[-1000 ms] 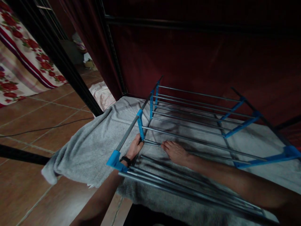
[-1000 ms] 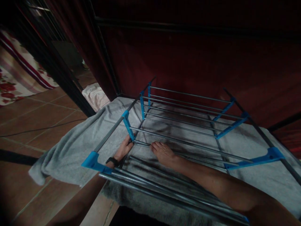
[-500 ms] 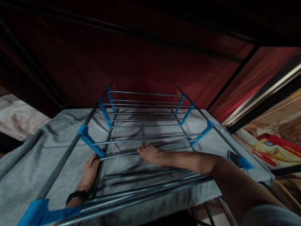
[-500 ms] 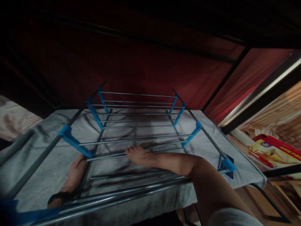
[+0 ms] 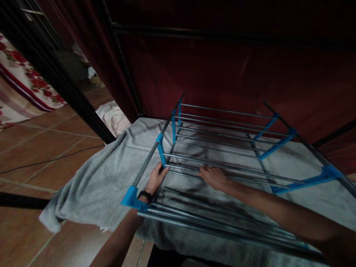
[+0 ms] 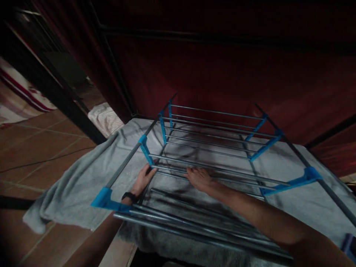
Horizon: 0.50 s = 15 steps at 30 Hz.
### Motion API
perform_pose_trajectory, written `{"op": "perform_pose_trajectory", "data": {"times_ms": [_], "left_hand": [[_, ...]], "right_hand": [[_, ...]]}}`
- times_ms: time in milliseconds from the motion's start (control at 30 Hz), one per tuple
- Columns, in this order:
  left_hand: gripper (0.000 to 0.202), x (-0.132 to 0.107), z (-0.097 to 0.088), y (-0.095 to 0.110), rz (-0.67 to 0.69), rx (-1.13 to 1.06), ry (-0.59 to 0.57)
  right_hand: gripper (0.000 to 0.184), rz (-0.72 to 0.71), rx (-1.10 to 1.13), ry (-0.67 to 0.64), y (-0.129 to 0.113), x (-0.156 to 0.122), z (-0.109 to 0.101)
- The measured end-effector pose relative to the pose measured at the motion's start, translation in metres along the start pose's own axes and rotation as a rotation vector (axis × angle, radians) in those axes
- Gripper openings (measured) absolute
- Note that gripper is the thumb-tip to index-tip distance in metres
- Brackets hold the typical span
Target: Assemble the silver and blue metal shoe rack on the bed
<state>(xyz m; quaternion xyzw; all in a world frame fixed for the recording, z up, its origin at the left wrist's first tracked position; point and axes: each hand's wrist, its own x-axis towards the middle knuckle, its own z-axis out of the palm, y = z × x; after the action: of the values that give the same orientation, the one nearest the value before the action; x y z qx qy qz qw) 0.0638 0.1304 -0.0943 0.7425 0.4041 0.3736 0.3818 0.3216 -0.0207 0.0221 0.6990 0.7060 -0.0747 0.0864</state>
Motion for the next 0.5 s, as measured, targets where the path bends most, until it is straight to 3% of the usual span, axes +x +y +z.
{"op": "perform_pose_trajectory", "data": {"times_ms": [500], "left_hand": [[0.047,-0.0041,-0.0003,0.0003,-0.068,-0.097,-0.005]], "right_hand": [[0.032,-0.02,-0.008,-0.046,0.0063,0.0009,-0.005]]}}
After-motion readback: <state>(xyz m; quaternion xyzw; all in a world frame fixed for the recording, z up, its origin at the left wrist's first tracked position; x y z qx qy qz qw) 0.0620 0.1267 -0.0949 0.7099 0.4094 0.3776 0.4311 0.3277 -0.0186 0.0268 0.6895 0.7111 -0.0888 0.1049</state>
